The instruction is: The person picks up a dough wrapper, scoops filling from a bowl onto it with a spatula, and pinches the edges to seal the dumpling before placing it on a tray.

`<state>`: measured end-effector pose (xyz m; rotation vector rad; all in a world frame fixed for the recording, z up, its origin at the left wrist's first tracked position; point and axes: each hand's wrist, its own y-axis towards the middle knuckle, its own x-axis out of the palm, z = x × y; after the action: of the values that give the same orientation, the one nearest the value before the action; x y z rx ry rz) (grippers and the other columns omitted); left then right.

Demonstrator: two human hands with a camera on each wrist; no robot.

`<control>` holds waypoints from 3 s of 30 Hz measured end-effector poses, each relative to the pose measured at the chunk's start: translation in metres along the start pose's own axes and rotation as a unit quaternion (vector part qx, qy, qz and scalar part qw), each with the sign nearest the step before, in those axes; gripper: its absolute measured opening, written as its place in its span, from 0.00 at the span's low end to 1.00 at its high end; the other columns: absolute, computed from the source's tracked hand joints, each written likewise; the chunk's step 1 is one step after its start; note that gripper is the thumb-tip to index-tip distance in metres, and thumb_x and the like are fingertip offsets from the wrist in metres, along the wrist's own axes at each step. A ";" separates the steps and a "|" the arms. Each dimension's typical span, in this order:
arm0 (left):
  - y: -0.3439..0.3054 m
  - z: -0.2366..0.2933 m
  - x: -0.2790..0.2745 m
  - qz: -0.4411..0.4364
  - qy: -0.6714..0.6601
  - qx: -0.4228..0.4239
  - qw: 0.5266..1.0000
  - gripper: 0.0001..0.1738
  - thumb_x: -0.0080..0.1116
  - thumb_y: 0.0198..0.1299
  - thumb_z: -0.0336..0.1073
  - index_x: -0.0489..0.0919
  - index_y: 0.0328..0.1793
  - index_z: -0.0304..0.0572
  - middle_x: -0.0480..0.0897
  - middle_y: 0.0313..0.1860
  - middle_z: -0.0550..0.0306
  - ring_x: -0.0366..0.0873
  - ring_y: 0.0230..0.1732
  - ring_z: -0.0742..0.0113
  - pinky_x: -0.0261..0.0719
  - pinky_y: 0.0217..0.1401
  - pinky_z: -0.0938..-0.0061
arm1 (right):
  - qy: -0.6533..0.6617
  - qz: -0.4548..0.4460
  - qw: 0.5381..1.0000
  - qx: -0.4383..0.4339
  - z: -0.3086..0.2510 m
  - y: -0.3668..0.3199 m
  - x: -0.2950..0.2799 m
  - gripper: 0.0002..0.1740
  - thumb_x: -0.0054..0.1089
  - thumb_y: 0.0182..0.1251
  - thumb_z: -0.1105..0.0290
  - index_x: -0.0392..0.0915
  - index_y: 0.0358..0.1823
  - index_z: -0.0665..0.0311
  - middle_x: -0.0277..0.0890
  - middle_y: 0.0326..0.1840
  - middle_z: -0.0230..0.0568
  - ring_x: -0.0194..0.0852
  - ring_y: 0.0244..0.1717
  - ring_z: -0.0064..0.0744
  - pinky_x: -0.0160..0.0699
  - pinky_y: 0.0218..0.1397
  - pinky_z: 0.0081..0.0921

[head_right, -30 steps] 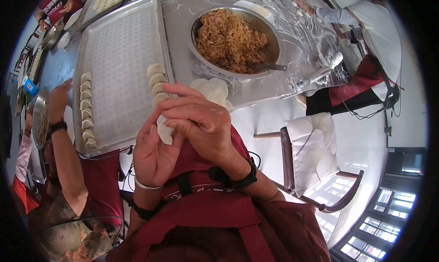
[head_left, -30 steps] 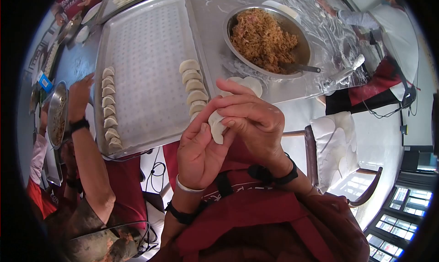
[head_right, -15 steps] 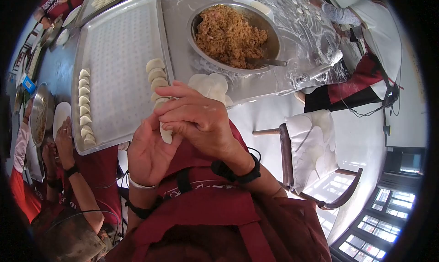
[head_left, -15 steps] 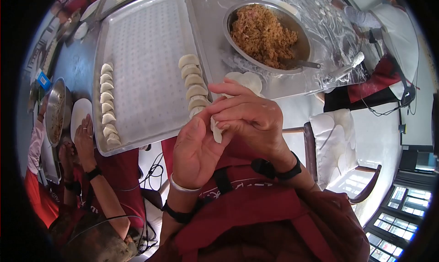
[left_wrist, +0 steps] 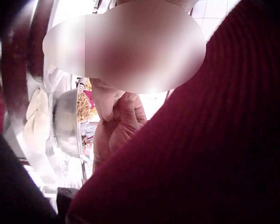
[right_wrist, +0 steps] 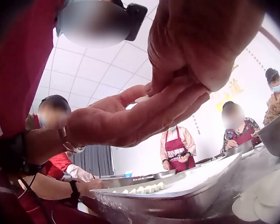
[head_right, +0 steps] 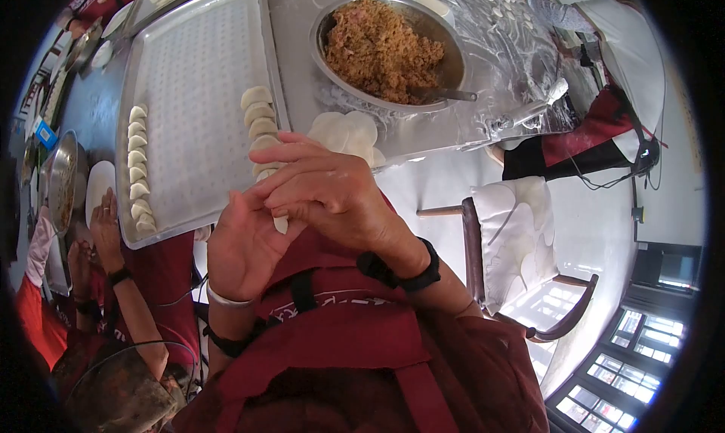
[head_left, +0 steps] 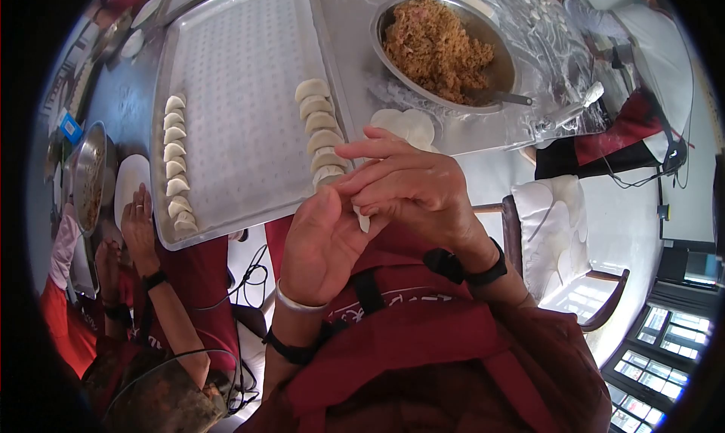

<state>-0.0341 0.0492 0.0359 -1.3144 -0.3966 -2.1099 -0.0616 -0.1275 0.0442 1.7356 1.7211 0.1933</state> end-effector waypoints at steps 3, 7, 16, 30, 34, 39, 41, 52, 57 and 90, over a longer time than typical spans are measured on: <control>0.001 0.000 0.002 0.004 0.015 -0.006 1.000 0.32 0.38 0.79 0.49 0.61 0.74 0.25 0.69 0.69 0.43 0.69 0.70 0.59 0.65 0.76 0.59 | -0.011 0.002 1.000 0.002 -0.001 -0.001 0.001 0.06 0.71 0.51 0.71 0.86 0.32 0.62 0.88 0.44 0.39 0.78 0.64 0.50 0.63 0.74 0.53; 0.001 0.000 -0.005 -0.015 0.020 0.002 1.000 0.32 0.42 0.78 0.47 0.60 0.75 0.25 0.70 0.69 0.44 0.70 0.69 0.61 0.67 0.75 0.61 | -0.049 0.026 0.998 0.015 -0.007 0.002 0.008 0.06 0.71 0.53 0.73 0.86 0.33 0.64 0.88 0.43 0.43 0.79 0.62 0.52 0.67 0.72 0.52; 0.002 -0.009 0.005 0.056 0.182 0.112 0.975 0.27 0.56 0.69 0.26 0.67 0.73 0.24 0.79 0.61 0.49 0.78 0.60 0.65 0.75 0.65 0.72 | 0.013 0.209 0.974 0.087 -0.014 -0.002 0.024 0.09 0.72 0.55 0.77 0.84 0.38 0.66 0.87 0.43 0.43 0.80 0.61 0.50 0.75 0.66 0.46; 0.000 -0.011 -0.001 0.099 0.304 0.121 0.940 0.21 0.52 0.73 0.29 0.71 0.69 0.24 0.78 0.62 0.49 0.78 0.61 0.64 0.79 0.65 0.69 | -0.081 0.163 0.983 0.011 -0.014 0.001 0.020 0.09 0.71 0.55 0.77 0.82 0.37 0.66 0.86 0.43 0.43 0.82 0.56 0.49 0.75 0.66 0.47; -0.002 -0.011 0.000 0.102 0.334 0.124 0.929 0.20 0.52 0.73 0.28 0.72 0.68 0.24 0.79 0.61 0.50 0.78 0.59 0.66 0.79 0.63 0.71 | -0.091 0.146 0.985 -0.016 -0.013 0.002 0.019 0.08 0.70 0.55 0.76 0.82 0.37 0.66 0.86 0.43 0.43 0.83 0.56 0.48 0.77 0.64 0.47; -0.005 -0.010 0.005 0.097 0.344 0.128 0.925 0.19 0.52 0.73 0.28 0.73 0.67 0.25 0.81 0.57 0.51 0.80 0.56 0.68 0.81 0.60 0.73 | -0.124 0.125 0.984 -0.038 -0.013 0.000 0.018 0.08 0.70 0.55 0.76 0.82 0.37 0.66 0.86 0.43 0.43 0.83 0.56 0.47 0.78 0.65 0.47; -0.005 -0.007 0.008 0.099 0.349 0.123 0.924 0.19 0.52 0.73 0.28 0.74 0.67 0.25 0.82 0.56 0.52 0.80 0.55 0.69 0.81 0.59 0.74 | -0.130 0.123 0.983 -0.039 -0.012 0.000 0.017 0.08 0.69 0.55 0.76 0.82 0.37 0.66 0.85 0.44 0.43 0.83 0.56 0.46 0.78 0.65 0.47; -0.006 -0.008 0.005 0.093 0.399 0.124 0.904 0.17 0.53 0.72 0.28 0.76 0.64 0.27 0.83 0.53 0.55 0.80 0.52 0.72 0.80 0.57 0.76 | -0.109 0.113 0.986 -0.051 -0.010 0.001 0.018 0.11 0.72 0.54 0.73 0.82 0.38 0.66 0.86 0.43 0.45 0.84 0.55 0.49 0.78 0.64 0.50; -0.005 -0.008 0.010 0.100 0.374 0.122 0.914 0.17 0.55 0.71 0.28 0.77 0.62 0.27 0.83 0.51 0.57 0.79 0.50 0.73 0.79 0.54 0.78 | -0.109 0.115 0.986 -0.044 -0.014 0.002 0.017 0.11 0.70 0.53 0.76 0.81 0.38 0.66 0.85 0.43 0.44 0.83 0.55 0.48 0.79 0.62 0.46; -0.011 -0.004 0.016 -0.007 0.115 0.099 0.988 0.42 0.56 0.71 0.44 0.52 0.76 0.17 0.65 0.71 0.40 0.66 0.73 0.55 0.66 0.76 0.59 | 0.078 0.185 0.975 0.097 -0.026 -0.002 0.029 0.11 0.70 0.58 0.75 0.86 0.43 0.66 0.86 0.51 0.47 0.69 0.71 0.52 0.70 0.70 0.45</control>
<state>-0.0488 0.0502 0.0490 -0.9457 -0.5027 -2.1418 -0.0745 -0.0911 0.0525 2.2331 1.5505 0.3437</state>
